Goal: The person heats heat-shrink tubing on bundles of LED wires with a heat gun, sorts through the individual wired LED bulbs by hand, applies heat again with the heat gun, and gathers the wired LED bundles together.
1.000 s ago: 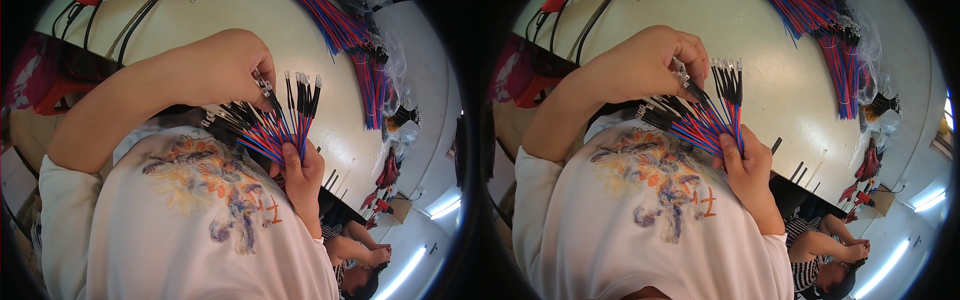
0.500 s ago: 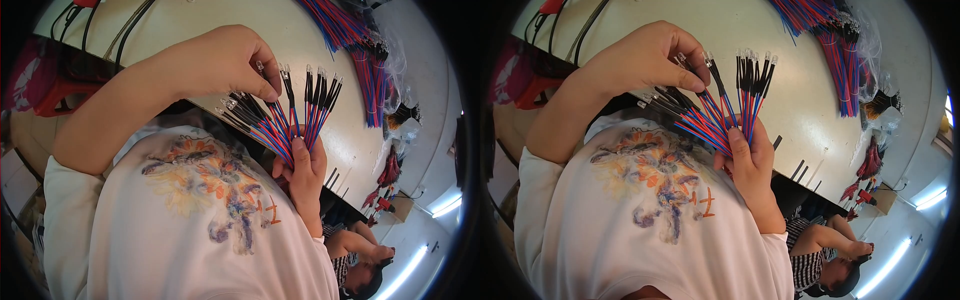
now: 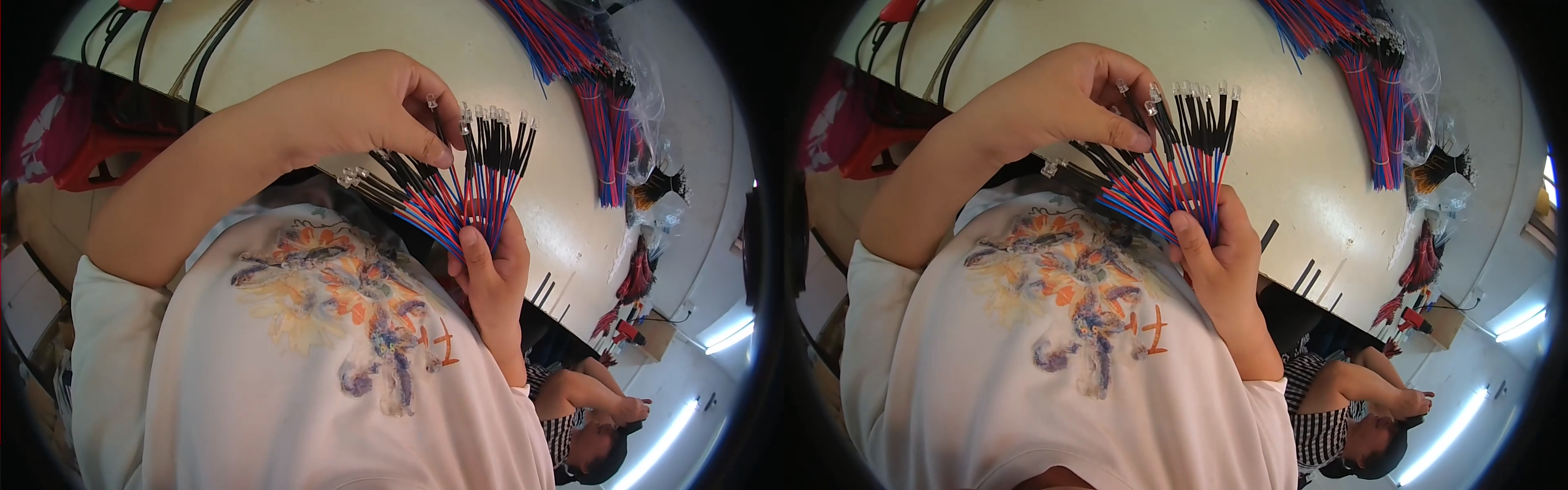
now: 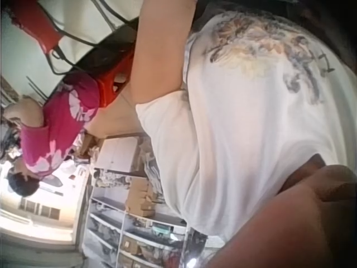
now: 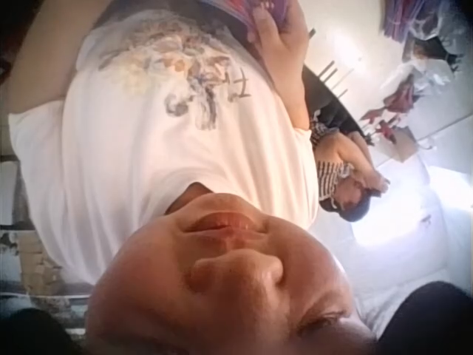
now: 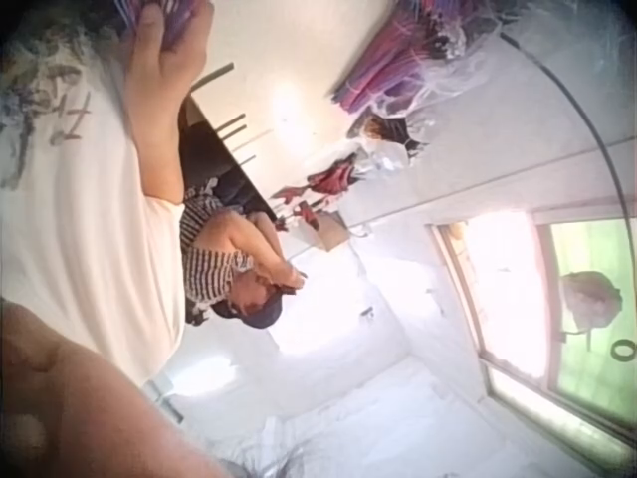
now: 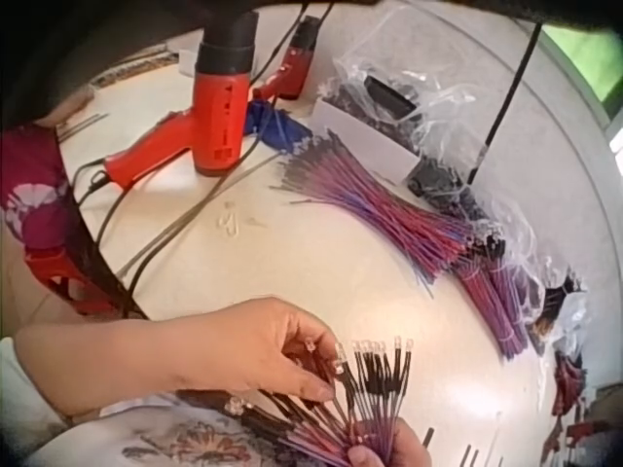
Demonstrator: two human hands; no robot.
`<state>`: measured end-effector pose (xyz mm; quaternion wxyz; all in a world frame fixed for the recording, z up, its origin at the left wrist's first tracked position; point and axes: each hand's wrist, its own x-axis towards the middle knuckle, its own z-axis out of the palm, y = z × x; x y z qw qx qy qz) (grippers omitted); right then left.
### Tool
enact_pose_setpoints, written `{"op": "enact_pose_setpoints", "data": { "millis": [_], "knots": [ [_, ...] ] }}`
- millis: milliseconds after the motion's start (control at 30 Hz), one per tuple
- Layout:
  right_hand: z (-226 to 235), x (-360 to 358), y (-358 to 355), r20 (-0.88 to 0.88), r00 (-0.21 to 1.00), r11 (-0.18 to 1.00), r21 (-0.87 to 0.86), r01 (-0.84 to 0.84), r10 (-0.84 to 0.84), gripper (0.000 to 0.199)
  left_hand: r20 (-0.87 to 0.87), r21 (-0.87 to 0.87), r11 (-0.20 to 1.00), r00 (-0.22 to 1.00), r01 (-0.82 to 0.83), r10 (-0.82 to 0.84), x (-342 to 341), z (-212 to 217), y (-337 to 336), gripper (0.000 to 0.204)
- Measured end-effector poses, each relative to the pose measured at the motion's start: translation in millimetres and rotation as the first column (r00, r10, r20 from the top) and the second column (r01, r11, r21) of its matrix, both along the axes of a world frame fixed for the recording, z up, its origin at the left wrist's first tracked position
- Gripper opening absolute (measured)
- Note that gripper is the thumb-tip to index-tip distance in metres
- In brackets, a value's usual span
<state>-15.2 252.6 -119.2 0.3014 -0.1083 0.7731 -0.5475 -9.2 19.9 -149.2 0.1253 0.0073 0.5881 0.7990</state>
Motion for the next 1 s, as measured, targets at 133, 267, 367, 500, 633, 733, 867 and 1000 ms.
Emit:
{"op": "enact_pose_setpoints", "data": {
  "millis": [133, 267, 367, 500, 633, 733, 867, 1000],
  "knots": [
    [5, 0, -2, 0.022, 0.998, 0.998, 0.02, 0.052, -0.053, 0.022, 0.018, -0.09, 0.995, 0.999, -0.038, 0.04, 0, 0, 2, 0.013],
    [7, 1, -3, -0.006, 0.994, 0.994, 0.033, 0.106, -0.106, 0.018, 0.023, -0.206, 0.976, 0.996, -0.078, 0.085, 1, 0, 0, 0.015],
    [6, 0, -4, -0.006, 0.997, 0.996, 0.031, 0.08, -0.08, 0.016, 0.014, -0.162, 0.98, 0.993, -0.114, 0.118, 3, 3, 0, 0.016],
    [2, -2, -1, -0.058, 0.997, 0.998, 0.014, 0.054, -0.053, 0.015, 0.0, -0.243, 0.962, 0.991, -0.128, 0.132, 2, 3, -4, 0.017],
    [3, -2, -2, -0.062, 0.996, 0.998, 0.022, 0.063, -0.061, 0.014, -0.004, -0.195, 0.967, 0.986, -0.166, 0.168, 3, 4, -3, 0.021],
    [3, -3, -2, -0.066, 0.996, 0.998, 0.01, 0.057, -0.056, 0.015, 0.024, -0.187, 0.97, 0.987, -0.153, 0.16, 4, 6, -5, 0.019],
    [4, -2, -4, -0.055, 0.997, 0.998, 0.007, 0.056, -0.056, 0.016, 0.05, -0.165, 0.977, 0.988, -0.137, 0.147, 5, 5, -8, 0.018],
    [3, -3, -1, -0.061, 0.996, 0.998, 0.012, 0.059, -0.058, 0.015, 0.015, -0.164, 0.98, 0.993, -0.112, 0.116, 2, 8, -11, 0.015]
  ]
}}
